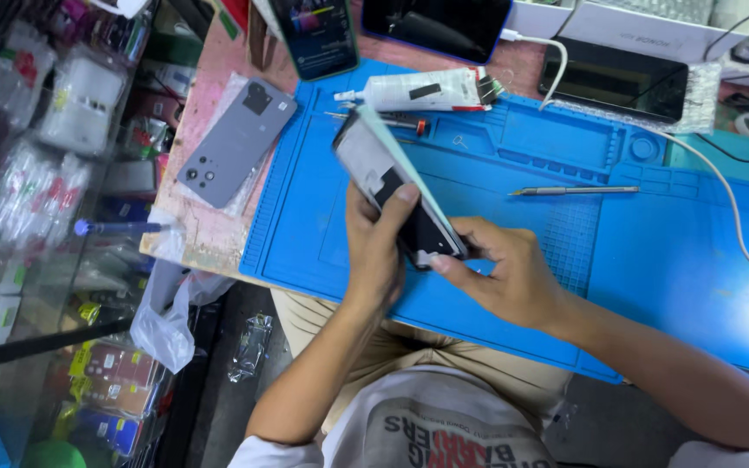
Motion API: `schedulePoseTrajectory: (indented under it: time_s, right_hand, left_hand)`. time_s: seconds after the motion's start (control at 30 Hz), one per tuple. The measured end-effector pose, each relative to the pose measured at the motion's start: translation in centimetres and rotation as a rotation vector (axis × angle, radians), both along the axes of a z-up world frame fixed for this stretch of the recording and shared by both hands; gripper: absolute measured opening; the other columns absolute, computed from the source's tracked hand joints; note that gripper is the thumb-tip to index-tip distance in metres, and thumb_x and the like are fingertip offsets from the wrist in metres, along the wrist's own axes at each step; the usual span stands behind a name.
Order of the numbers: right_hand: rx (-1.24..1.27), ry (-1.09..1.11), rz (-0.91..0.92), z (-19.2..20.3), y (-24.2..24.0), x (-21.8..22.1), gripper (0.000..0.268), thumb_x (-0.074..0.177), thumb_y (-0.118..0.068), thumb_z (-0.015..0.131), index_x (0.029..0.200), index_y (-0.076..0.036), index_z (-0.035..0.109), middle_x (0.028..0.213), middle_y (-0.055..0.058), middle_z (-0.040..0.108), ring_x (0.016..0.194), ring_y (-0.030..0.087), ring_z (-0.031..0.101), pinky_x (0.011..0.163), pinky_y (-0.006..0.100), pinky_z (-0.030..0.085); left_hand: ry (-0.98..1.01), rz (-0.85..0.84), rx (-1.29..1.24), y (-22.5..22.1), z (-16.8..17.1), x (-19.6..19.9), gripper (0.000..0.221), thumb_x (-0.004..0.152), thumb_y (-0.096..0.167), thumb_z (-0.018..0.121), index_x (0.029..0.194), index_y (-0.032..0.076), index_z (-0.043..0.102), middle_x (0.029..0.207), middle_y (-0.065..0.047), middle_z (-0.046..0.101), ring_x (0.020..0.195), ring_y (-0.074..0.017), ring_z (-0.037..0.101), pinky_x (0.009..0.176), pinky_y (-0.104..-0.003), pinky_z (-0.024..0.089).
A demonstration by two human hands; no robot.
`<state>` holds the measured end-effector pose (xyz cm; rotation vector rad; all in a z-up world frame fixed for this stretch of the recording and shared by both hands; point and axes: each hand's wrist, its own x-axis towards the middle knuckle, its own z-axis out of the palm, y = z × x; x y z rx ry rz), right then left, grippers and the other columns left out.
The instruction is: The person disassembles a mobile phone on a blue work mat by removing the back panel, taking out internal screws with a screwdriver, and extracting the battery and mid-frame.
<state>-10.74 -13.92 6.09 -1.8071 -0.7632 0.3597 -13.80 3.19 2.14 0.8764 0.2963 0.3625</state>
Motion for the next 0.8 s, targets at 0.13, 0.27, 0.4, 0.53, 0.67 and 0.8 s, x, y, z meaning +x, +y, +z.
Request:
schedulePoseTrajectory:
  time_s: [0.13,0.27,0.4,0.53,0.67,0.8]
  right_hand:
    - [0.014,0.36,0.17,-0.5,-1.6,2.0,0.037,0.097,-0.01,0.061,0.131,0.005,0.065,0.104,0.012,0.078,0.094,0.016,0.076,0.084,0.03,0.063]
    - [-0.028,0.52,0.164,-2.2,-2.1,2.9,0.035,0.097,-0.006,0.061,0.13,0.006,0.066,0.105,0.015,0.079,0.091,0.018,0.076,0.082,0.032,0.063]
    - [-0.018,0.519,0.187,-2.4,-2.2,3.0,0.035,0.097,-0.004,0.058,0.13,0.005,0.066,0.108,0.012,0.078,0.094,0.015,0.075,0.085,0.032,0.065]
    - [0.02,0.549,0.179,-2.4,-2.1,2.9,0.034,0.095,-0.002,0.059,0.128,0.005,0.066,0.108,0.011,0.078,0.096,0.013,0.074,0.087,0.032,0.065]
    - [0.019,0.55,0.132,-3.3,-2.3,2.5,0.024,0.098,-0.002,0.06,0.117,0.007,0.073,0.099,0.011,0.078,0.089,0.013,0.073,0.082,0.031,0.065]
    - [-0.12,0.571,-0.014,-4.0,-2.7,2.2,0.022,0.099,-0.004,0.06,0.108,0.008,0.075,0.089,0.012,0.077,0.078,0.015,0.072,0.07,0.031,0.061]
  left_hand:
    - [-0.028,-0.024,0.281,0.7,-0.5,1.0,0.079,0.091,0.012,0.075,0.154,-0.007,0.032,0.127,-0.018,0.061,0.11,-0.0194,0.064,0.094,-0.033,0.057]
    - [-0.031,-0.082,0.472,0.6,0.4,1.1,0.089,0.088,0.01,0.076,0.156,-0.005,0.022,0.132,-0.018,0.059,0.115,-0.0189,0.064,0.098,-0.033,0.057]
    - [-0.009,-0.101,0.529,0.5,0.9,1.2,0.092,0.086,0.009,0.076,0.158,-0.005,0.021,0.136,-0.02,0.058,0.118,-0.0207,0.064,0.099,-0.033,0.057]
    - [-0.01,-0.092,0.606,0.3,1.1,1.3,0.092,0.086,0.01,0.077,0.158,-0.005,0.022,0.139,-0.021,0.057,0.123,-0.0222,0.063,0.104,-0.035,0.054]
    - [0.009,-0.093,0.691,0.0,0.9,1.2,0.091,0.085,0.012,0.078,0.158,-0.006,0.026,0.138,-0.022,0.059,0.124,-0.0235,0.063,0.105,-0.036,0.053]
    - [0.129,-0.092,0.739,-0.3,1.2,1.3,0.093,0.079,0.019,0.08,0.155,-0.005,0.03,0.125,-0.019,0.067,0.109,-0.0226,0.069,0.094,-0.036,0.057]
